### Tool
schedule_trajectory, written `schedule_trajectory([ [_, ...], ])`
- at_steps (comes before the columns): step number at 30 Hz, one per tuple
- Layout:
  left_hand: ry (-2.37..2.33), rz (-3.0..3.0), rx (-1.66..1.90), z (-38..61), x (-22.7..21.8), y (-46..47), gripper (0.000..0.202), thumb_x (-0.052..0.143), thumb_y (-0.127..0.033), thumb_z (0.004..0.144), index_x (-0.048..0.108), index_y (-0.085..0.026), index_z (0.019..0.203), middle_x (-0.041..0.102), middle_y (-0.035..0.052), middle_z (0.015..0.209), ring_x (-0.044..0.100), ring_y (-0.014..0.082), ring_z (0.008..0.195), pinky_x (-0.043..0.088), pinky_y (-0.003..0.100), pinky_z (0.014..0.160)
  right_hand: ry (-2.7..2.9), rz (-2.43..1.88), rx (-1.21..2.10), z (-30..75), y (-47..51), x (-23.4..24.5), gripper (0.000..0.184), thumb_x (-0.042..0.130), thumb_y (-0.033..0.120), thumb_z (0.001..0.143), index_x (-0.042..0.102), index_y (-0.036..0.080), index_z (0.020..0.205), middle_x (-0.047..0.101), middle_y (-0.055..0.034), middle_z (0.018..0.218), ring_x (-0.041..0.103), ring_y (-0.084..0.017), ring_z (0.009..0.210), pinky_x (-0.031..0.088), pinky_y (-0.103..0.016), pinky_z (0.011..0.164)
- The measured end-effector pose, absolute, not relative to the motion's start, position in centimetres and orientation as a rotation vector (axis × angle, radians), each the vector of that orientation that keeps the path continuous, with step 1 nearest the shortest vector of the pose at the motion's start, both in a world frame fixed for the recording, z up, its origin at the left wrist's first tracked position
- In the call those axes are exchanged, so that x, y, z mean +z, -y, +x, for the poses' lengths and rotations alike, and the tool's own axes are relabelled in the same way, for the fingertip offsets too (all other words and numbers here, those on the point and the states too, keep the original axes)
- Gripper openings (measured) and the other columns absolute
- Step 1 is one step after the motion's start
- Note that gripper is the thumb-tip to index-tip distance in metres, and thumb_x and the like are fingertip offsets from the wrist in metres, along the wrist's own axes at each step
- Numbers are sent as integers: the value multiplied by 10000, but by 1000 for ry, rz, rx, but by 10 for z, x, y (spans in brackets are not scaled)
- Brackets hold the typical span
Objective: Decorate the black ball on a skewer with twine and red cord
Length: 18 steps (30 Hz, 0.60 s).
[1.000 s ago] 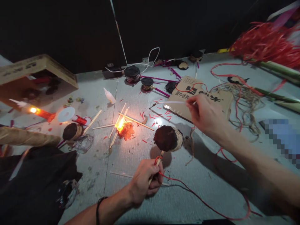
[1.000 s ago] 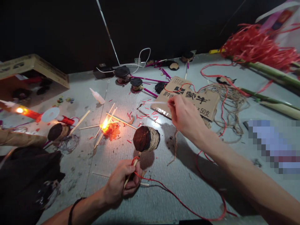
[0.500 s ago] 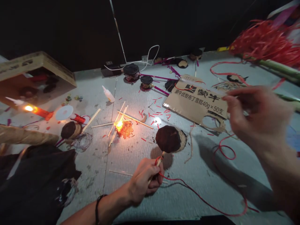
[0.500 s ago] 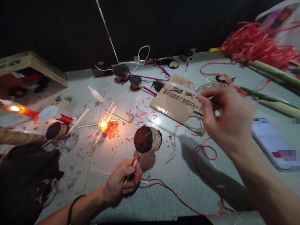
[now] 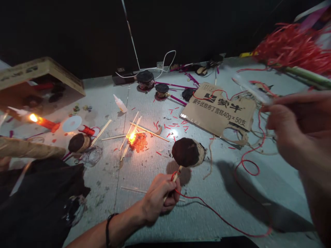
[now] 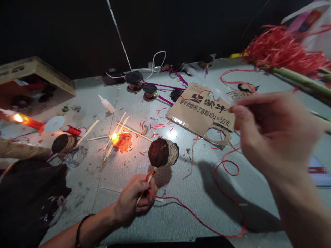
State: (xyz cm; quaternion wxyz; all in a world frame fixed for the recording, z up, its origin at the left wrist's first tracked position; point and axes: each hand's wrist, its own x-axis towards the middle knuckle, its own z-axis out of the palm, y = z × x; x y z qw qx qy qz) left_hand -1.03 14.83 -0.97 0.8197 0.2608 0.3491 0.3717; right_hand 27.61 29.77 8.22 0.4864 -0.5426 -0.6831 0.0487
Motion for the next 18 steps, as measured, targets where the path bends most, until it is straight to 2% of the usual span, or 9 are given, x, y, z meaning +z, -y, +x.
schedule_trajectory([
  [3,-742,565,761,-12,-10,-146,331,616,-486,890,572,-194,739,336,-118,464,192,44,353,183,158,331,1749,-1326,260,259,-299,73,161,741,377,973,753,230,1039,758,-56,820,655,-177,602,466,-325,527],
  [6,-727,590,740,-13,-12,-144,321,600,-473,900,574,-194,743,337,-115,469,190,49,354,178,167,330,1929,-1277,427,248,-303,61,173,684,377,991,742,215,1005,729,-24,740,631,-159,553,451,-300,492],
  [12,-674,646,771,-11,-15,-142,292,600,-432,911,580,-191,747,322,-117,458,193,60,350,171,183,333,2094,-1163,650,223,-313,44,237,638,398,1047,750,189,1038,767,-56,874,657,-160,665,494,-309,607],
  [18,-682,707,771,-13,-13,-142,265,600,-397,908,585,-183,754,366,-99,494,238,62,389,199,185,375,2047,-1078,936,202,-322,37,263,675,455,1035,754,207,1069,734,-32,832,569,-151,601,442,-309,559],
])
